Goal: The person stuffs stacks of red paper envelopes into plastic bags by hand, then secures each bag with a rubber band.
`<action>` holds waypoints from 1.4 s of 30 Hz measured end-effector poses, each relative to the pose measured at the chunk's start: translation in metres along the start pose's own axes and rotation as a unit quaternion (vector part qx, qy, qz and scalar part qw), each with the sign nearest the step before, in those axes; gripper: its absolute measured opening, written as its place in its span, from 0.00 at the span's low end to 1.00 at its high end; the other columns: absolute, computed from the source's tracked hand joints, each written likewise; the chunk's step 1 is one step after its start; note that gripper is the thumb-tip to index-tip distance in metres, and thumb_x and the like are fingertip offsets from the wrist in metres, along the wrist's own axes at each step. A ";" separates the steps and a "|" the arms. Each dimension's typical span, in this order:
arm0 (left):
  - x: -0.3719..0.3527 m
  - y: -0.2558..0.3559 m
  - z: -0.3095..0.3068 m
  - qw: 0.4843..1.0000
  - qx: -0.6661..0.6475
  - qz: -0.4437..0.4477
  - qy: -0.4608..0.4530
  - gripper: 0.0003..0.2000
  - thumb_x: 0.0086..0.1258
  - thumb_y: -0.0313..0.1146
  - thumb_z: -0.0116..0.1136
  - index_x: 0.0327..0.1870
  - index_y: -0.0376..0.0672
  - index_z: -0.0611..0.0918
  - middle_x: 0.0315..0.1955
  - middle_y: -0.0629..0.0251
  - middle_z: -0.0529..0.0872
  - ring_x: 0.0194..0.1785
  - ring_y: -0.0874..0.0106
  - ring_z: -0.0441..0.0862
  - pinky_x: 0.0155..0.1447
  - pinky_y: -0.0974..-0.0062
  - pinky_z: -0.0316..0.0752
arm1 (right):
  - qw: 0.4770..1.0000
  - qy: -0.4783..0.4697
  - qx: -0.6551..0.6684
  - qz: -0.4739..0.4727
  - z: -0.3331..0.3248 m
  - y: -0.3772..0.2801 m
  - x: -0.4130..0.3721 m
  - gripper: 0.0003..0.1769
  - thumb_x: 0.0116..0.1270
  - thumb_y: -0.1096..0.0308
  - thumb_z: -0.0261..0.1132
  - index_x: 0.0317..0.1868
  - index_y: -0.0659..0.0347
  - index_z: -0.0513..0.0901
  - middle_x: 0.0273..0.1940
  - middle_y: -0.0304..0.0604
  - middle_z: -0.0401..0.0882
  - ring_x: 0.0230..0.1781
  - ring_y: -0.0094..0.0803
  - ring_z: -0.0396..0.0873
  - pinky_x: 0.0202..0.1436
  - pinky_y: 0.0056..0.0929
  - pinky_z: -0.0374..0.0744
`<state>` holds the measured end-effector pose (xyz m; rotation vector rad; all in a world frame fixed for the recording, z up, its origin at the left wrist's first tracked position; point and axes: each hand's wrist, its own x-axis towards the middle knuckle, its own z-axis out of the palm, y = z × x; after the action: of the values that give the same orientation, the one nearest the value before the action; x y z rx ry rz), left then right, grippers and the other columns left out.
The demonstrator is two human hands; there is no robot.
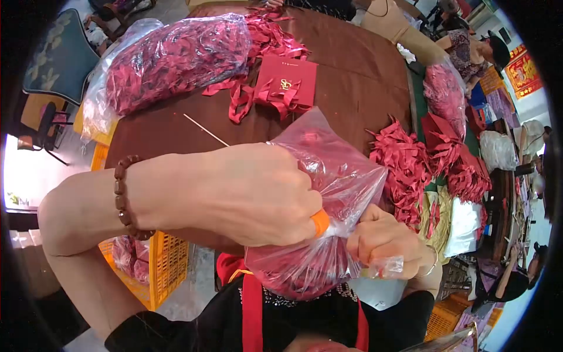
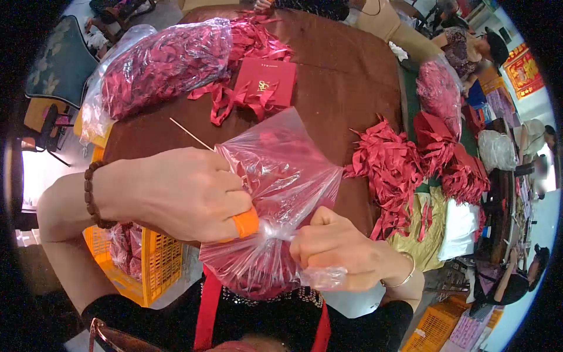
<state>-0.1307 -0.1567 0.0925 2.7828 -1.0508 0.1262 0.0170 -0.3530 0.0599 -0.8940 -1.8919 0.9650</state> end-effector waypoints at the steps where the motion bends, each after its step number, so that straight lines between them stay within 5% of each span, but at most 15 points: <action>1: 0.000 -0.005 0.001 1.000 -0.020 -0.005 -0.002 0.07 0.51 0.31 0.51 0.19 0.37 0.74 0.16 0.63 0.76 0.22 0.67 0.78 0.25 0.71 0.72 | 0.998 -0.017 -0.048 0.039 -0.002 -0.004 0.003 0.10 0.55 0.63 0.58 0.22 0.58 0.72 0.25 0.37 0.69 0.31 0.29 0.72 0.32 0.29 0.56; 7: -0.011 -0.035 0.031 0.996 -0.077 0.000 0.051 0.05 0.48 0.32 0.52 0.20 0.41 0.72 0.16 0.68 0.70 0.21 0.72 0.74 0.24 0.76 0.69 | 0.990 -0.021 -0.131 0.038 -0.006 0.019 -0.003 0.12 0.54 0.61 0.58 0.19 0.57 0.70 0.23 0.37 0.66 0.32 0.30 0.73 0.33 0.28 0.59; 12: -0.007 -0.057 0.073 0.990 -0.093 0.028 0.106 0.06 0.47 0.33 0.54 0.19 0.43 0.71 0.15 0.71 0.67 0.19 0.75 0.70 0.23 0.79 0.66 | 0.999 -0.001 0.037 0.035 -0.008 0.060 -0.039 0.12 0.55 0.61 0.56 0.19 0.57 0.70 0.23 0.38 0.66 0.32 0.35 0.74 0.34 0.29 0.61; 14: -0.009 -0.062 0.080 0.967 -0.222 -0.068 0.106 0.08 0.46 0.33 0.57 0.18 0.44 0.70 0.14 0.70 0.65 0.17 0.75 0.68 0.23 0.80 0.64 | 0.995 0.039 0.083 -0.023 -0.007 0.071 -0.043 0.12 0.56 0.62 0.55 0.19 0.57 0.69 0.23 0.39 0.67 0.32 0.37 0.75 0.35 0.30 0.62; 20: -0.013 -0.065 0.089 0.975 -0.168 -0.046 0.140 0.11 0.49 0.34 0.59 0.14 0.46 0.68 0.13 0.72 0.58 0.14 0.76 0.59 0.17 0.79 0.54 | 0.987 0.076 0.104 -0.095 0.000 0.089 -0.046 0.14 0.60 0.62 0.52 0.19 0.57 0.69 0.22 0.39 0.68 0.30 0.37 0.75 0.33 0.31 0.62; 22: -0.010 -0.061 0.088 0.981 -0.084 0.026 0.173 0.10 0.49 0.35 0.60 0.17 0.44 0.72 0.14 0.73 0.59 0.15 0.76 0.61 0.18 0.79 0.55 | 0.987 0.090 0.090 -0.101 0.005 0.085 -0.043 0.14 0.61 0.62 0.52 0.19 0.57 0.69 0.22 0.39 0.68 0.29 0.37 0.75 0.32 0.32 0.63; 24: -0.005 -0.057 0.088 0.979 -0.051 0.018 0.198 0.09 0.48 0.35 0.61 0.20 0.43 0.73 0.15 0.73 0.60 0.16 0.77 0.61 0.18 0.79 0.56 | 0.956 0.199 0.185 -0.110 0.012 0.079 -0.035 0.16 0.57 0.64 0.54 0.13 0.58 0.68 0.17 0.40 0.70 0.20 0.36 0.74 0.23 0.30 0.64; 30: 0.000 -0.038 0.056 0.986 0.009 0.013 0.165 0.07 0.45 0.32 0.60 0.23 0.44 0.75 0.17 0.72 0.64 0.20 0.76 0.66 0.22 0.80 0.61 | 0.977 0.210 0.008 -0.024 0.012 0.033 -0.029 0.19 0.58 0.62 0.52 0.13 0.61 0.68 0.18 0.40 0.68 0.17 0.34 0.71 0.19 0.28 0.65; 33: -0.001 -0.021 0.026 0.995 0.082 0.037 0.048 0.06 0.43 0.33 0.56 0.24 0.45 0.75 0.18 0.72 0.66 0.23 0.75 0.69 0.25 0.79 0.63 | 0.979 0.198 -0.053 -0.001 0.018 0.009 -0.025 0.17 0.57 0.63 0.53 0.13 0.61 0.68 0.18 0.39 0.68 0.18 0.33 0.72 0.24 0.30 0.65; 42: 0.000 0.011 0.023 0.998 0.020 0.016 0.049 0.07 0.41 0.34 0.56 0.22 0.45 0.75 0.19 0.72 0.66 0.24 0.74 0.69 0.25 0.78 0.64 | 0.983 0.123 -0.130 0.048 0.039 -0.016 -0.039 0.12 0.55 0.65 0.55 0.15 0.56 0.69 0.20 0.34 0.69 0.24 0.28 0.74 0.32 0.27 0.57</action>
<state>-0.1372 -0.1694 0.0714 2.7638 -1.0808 0.2883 -0.0050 -0.4042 0.0457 -1.2086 -1.7989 0.6366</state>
